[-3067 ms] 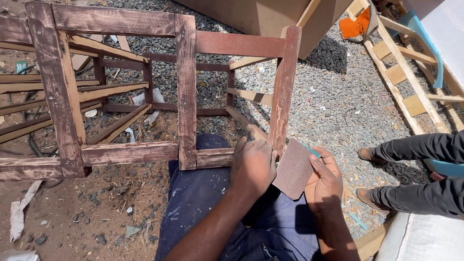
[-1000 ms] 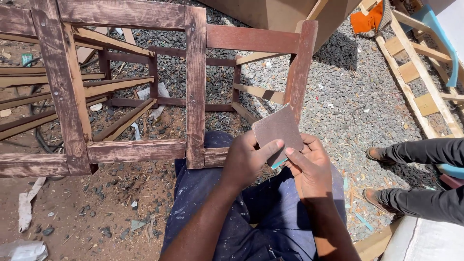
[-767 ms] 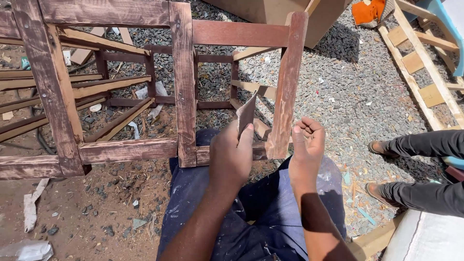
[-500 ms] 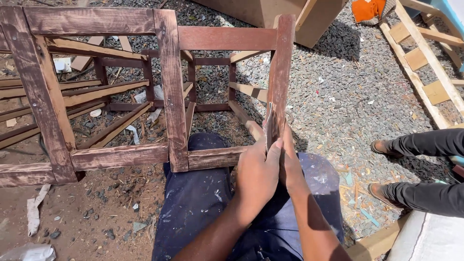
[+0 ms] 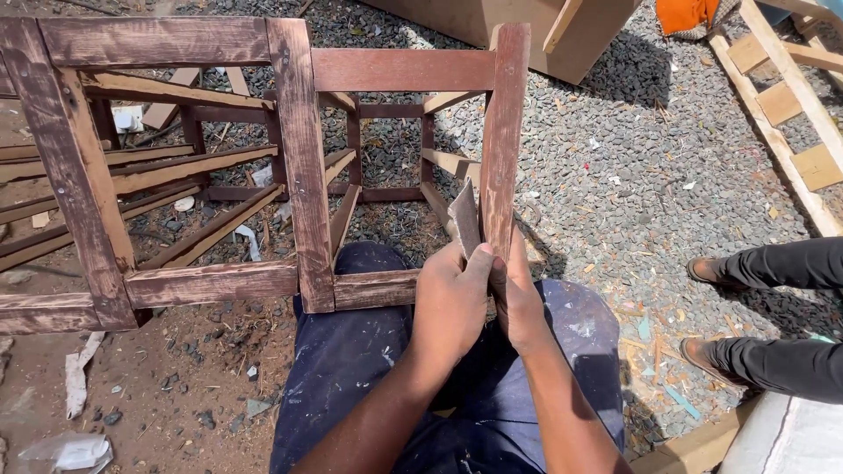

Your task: Sanding a wooden stool frame manually using a sanding block to smooth the surface.

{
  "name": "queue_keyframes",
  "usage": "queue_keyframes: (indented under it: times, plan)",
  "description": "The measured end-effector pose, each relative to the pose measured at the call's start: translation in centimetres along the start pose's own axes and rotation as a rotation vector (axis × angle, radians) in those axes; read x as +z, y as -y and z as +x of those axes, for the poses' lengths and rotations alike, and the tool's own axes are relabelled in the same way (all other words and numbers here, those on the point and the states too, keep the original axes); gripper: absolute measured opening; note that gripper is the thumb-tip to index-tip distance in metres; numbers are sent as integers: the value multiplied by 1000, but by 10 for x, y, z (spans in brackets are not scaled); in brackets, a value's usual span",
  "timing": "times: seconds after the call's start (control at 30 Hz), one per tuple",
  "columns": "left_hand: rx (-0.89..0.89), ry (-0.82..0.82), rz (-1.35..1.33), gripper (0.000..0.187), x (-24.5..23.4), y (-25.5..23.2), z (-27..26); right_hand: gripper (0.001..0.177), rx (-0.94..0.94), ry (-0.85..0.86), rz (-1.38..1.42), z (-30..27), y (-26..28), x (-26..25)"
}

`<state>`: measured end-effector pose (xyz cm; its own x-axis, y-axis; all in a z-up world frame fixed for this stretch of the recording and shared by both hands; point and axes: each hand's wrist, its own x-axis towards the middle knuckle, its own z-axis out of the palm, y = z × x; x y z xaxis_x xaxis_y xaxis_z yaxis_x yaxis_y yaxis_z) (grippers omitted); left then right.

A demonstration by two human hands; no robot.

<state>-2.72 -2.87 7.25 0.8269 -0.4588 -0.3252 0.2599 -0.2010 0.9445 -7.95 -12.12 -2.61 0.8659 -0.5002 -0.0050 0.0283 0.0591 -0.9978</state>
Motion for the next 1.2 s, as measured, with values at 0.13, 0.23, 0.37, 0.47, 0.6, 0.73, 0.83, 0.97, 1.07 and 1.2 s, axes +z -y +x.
queue_keyframes:
  times: [0.13,0.23,0.37,0.47,0.6,0.73,0.83,0.97,1.07,1.2]
  plan:
    - [9,18,-29,34,-3,-2,6,66,-4,-26,20,-2,-3,-2]
    - [-32,-1,-64,37,-2,-7,20,70,-3,-44,38,0,-12,-6]
    - [62,-19,-18,38,-4,-8,29,70,-5,-69,80,-2,-11,-1]
    - [0,50,126,32,-8,15,33,72,12,-87,111,-1,-9,-2]
    - [39,38,-17,34,-9,-3,41,75,3,-117,119,0,-17,-4]
    - [26,50,57,35,-16,-8,22,75,16,-115,123,-1,-4,6]
    - [-17,107,176,34,-14,-8,24,74,30,-121,116,0,-1,6]
    - [60,55,65,32,-15,-4,30,75,-25,-144,51,-1,4,14]
    - [13,91,123,32,-18,7,26,75,-18,-154,73,0,0,13]
    - [97,62,-19,35,-18,9,38,76,-55,-157,112,1,-1,13]
